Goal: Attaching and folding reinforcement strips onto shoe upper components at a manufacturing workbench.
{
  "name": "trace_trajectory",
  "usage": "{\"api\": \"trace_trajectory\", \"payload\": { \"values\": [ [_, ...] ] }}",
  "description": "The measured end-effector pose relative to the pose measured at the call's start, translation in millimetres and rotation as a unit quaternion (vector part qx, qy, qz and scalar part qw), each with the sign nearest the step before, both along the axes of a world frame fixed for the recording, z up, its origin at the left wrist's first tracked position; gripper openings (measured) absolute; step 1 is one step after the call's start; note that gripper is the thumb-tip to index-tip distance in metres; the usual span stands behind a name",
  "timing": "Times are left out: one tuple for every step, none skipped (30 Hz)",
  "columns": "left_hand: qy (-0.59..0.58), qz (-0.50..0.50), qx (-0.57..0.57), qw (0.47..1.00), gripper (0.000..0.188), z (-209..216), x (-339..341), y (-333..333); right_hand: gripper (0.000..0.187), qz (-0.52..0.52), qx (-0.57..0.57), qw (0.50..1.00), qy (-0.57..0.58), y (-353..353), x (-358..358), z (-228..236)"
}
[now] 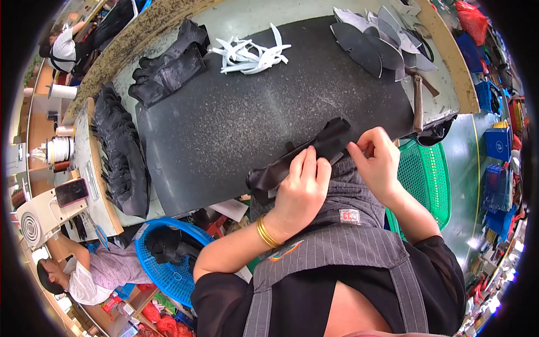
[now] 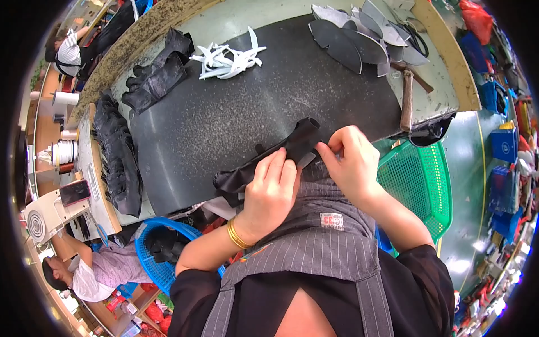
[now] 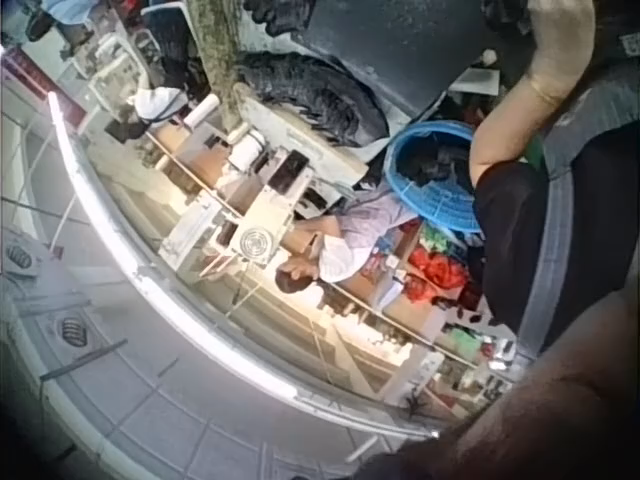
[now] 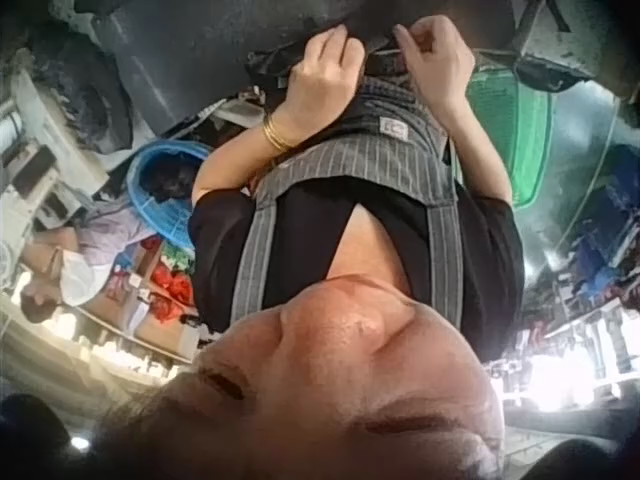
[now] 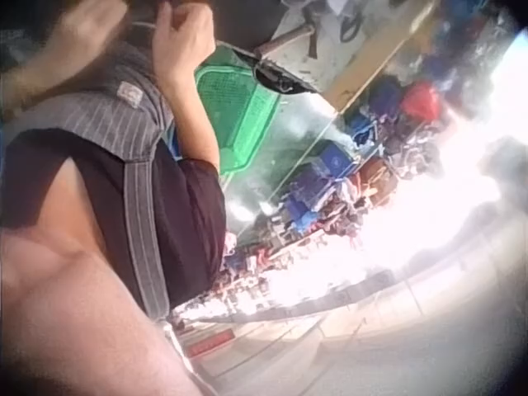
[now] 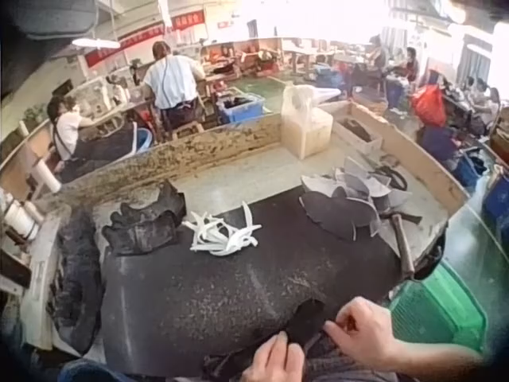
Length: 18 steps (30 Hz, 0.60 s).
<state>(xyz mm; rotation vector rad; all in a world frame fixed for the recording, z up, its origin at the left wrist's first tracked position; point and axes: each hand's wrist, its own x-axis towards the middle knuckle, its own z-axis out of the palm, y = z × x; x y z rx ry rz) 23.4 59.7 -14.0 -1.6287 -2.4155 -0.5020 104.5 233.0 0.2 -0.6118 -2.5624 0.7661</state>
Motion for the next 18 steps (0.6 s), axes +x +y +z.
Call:
{"api": "trace_trajectory", "payload": {
  "values": [
    [-0.018, 0.015, 0.02, 1.0, 0.026, 1, 2, 3, 0.016, -0.034, -0.166, 0.982, -0.084, -1, -2, 5],
    [-0.036, 0.03, 0.039, 0.998, 0.028, 1, 2, 4, 0.016, -0.038, -0.164, 0.982, -0.082, -1, -6, 6],
    [-0.027, 0.021, 0.031, 0.999, 0.031, 0, 2, 2, 0.014, -0.017, -0.21, 0.975, -0.07, 1, -12, 7],
    [-0.03, 0.02, 0.032, 0.999, 0.031, 0, 1, 3, 0.013, 0.006, -0.256, 0.965, -0.061, 4, -16, 7],
    [-0.011, 0.008, 0.026, 1.0, 0.032, 0, 0, 2, 0.015, 0.042, -0.204, 0.976, -0.065, 7, -18, 10],
    [0.007, -0.005, 0.019, 1.0, 0.032, -1, -2, 2, 0.015, 0.04, -0.203, 0.976, -0.069, 9, -21, 11],
    [-0.001, -0.003, 0.019, 1.0, 0.032, -1, 0, 2, 0.015, 0.041, -0.268, 0.957, -0.1, 9, -22, 13],
    [0.01, -0.004, 0.019, 1.0, 0.032, -2, 0, 4, 0.016, 0.04, -0.332, 0.933, -0.132, 9, -25, 16],
    [0.021, -0.005, 0.019, 1.0, 0.031, -3, -1, 5, 0.018, 0.009, -0.39, 0.905, -0.168, 10, -29, 25],
    [0.014, -0.003, 0.017, 1.0, 0.031, -3, -1, 4, 0.022, 0.015, -0.435, 0.889, -0.143, 11, -32, 21],
    [0.037, -0.013, 0.011, 0.999, 0.03, -3, -2, 2, 0.025, 0.015, -0.406, 0.905, -0.127, 10, -35, 20],
    [0.061, -0.023, 0.004, 0.998, 0.029, -4, -2, 1, 0.028, 0.016, -0.376, 0.92, -0.11, 8, -38, 19],
    [0.051, -0.032, 0.01, 0.998, 0.026, -6, -3, 2, 0.028, 0.016, -0.373, 0.921, -0.113, 11, -39, 14],
    [0.049, -0.031, 0.013, 0.998, 0.026, -7, -4, 3, 0.029, 0.028, -0.39, 0.913, -0.118, 14, -39, 7],
    [0.05, -0.035, 0.014, 0.998, 0.024, -7, -3, 3, 0.031, 0.042, -0.407, 0.904, -0.123, 17, -39, 3],
    [0.051, -0.037, 0.014, 0.998, 0.022, -7, -3, 2, 0.031, 0.044, -0.405, 0.905, -0.124, 21, -38, 3],
    [0.051, -0.035, 0.015, 0.998, 0.022, -8, -4, 2, 0.031, -0.001, -0.525, 0.846, -0.095, 26, -37, 3],
    [0.048, -0.045, 0.03, 0.997, 0.021, -10, -7, 2, 0.031, -0.046, -0.634, 0.769, -0.063, 29, -37, 4]
  ]
}}
